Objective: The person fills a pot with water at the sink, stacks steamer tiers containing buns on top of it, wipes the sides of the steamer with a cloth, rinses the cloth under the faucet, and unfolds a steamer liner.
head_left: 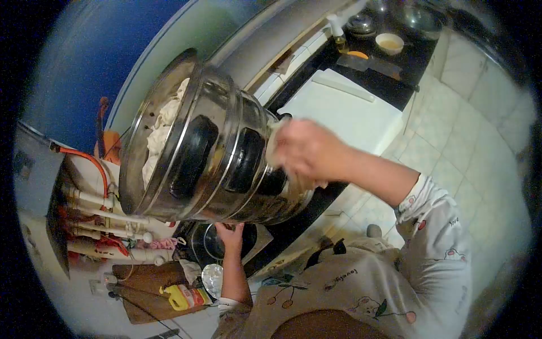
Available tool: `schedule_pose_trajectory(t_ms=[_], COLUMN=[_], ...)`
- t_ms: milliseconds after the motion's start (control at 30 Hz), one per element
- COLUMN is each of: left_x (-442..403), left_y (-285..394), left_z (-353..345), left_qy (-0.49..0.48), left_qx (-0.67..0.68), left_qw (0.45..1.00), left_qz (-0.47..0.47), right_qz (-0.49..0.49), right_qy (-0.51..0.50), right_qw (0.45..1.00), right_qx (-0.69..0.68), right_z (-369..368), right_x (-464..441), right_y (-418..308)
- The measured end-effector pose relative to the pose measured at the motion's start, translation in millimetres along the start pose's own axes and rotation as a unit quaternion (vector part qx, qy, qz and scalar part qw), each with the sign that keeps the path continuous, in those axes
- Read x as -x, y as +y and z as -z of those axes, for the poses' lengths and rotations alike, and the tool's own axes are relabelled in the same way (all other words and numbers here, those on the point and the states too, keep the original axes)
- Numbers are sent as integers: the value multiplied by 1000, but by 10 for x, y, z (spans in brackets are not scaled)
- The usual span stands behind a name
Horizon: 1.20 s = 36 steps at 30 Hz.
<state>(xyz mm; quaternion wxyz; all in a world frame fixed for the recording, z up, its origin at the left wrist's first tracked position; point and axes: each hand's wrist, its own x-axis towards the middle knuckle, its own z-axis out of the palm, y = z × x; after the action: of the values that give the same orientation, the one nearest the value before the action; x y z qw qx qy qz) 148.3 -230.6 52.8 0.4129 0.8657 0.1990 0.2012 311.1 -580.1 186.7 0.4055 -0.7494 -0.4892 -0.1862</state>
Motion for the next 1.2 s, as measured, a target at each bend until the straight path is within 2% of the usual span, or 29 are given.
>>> schedule_pose_trajectory(t_ms=[33, 67, 200, 267, 300, 333, 367, 433, 533, 567, 633, 667, 700, 767, 833, 900, 967, 1067, 1133, 1200], left_x=[-13, -34, -99, 17, 6, -32, -50, -60, -21, 5, 24, 25, 0, 34, -19, -63, -87, -7, 2, -18], left_y=[-76, -151, -251, 114, 42, -91, -136, -125, 39, 80, 75, 93, 136, 158, 5, -134, -104, 159, 90, -2], left_z=[-20, -34, -23, -40, -38, -43, -53, -83, -121, -95, -88, -103, -115, -69, -58, -115, -143, -84, -95, -141], left_qy=[-3, -7, -20, -17, -24, -31, -39, -38, -40, -42, -37, -33, -41, -58, -68, -65, -52, -81, -63, -54], left_qx=[40, 80, 5, 5, 42, 80, 117, 104, 138, 155, 121, 104, 123, 144, 150, 166, 195, 233, 223, 205], left_qw=[999, 997, 999, 997, 998, 996, 991, 993, 989, 987, 988, 987, 985, 983, 980, 976, 969, 959, 964, 969], left_qz=[-9, -18, 25, 69, 32, -6, -45, -42, -34, -30, -87, -116, -111, -100, -109, -126, -140, -141, -130, -130], right_qz=[62, 45, -85, 18, 67, 104, 95, 109, 248, 274, 164, 172, 241, 204, 216, 90, 46, 80, 171, 181], right_qy=[106, 105, 290, 307, 314, 277, 203, 184, 66, 81, 100, 111, 104, 64, 63, 137, 262, 323, 209, 124], right_qw=[992, 992, 953, 951, 946, 954, 974, 977, 966, 958, 981, 978, 965, 976, 973, 983, 961, 942, 959, 969], right_qx=[26, 44, 23, 36, 40, 57, 35, 23, 21, 3, 17, 42, 27, -33, 61, 83, 81, 36, 89, 113], right_z=[25, 49, 104, 209, 208, 151, 49, -43, 42, 104, 236, 196, 120, 114, 233, 339, 435, 514, 518, 423], right_x=[33, 25, -13, -133, -199, -278, -302, -335, -379, -426, -459, -413, -367, -358, -403, -425, -455, -610, -770, -839], right_y=[101, 77, -94, -349, -445, -511, -562, -673, -644, -543, -426, -468, -560, -610, -455, -303, -356, -756, -962, -1230])
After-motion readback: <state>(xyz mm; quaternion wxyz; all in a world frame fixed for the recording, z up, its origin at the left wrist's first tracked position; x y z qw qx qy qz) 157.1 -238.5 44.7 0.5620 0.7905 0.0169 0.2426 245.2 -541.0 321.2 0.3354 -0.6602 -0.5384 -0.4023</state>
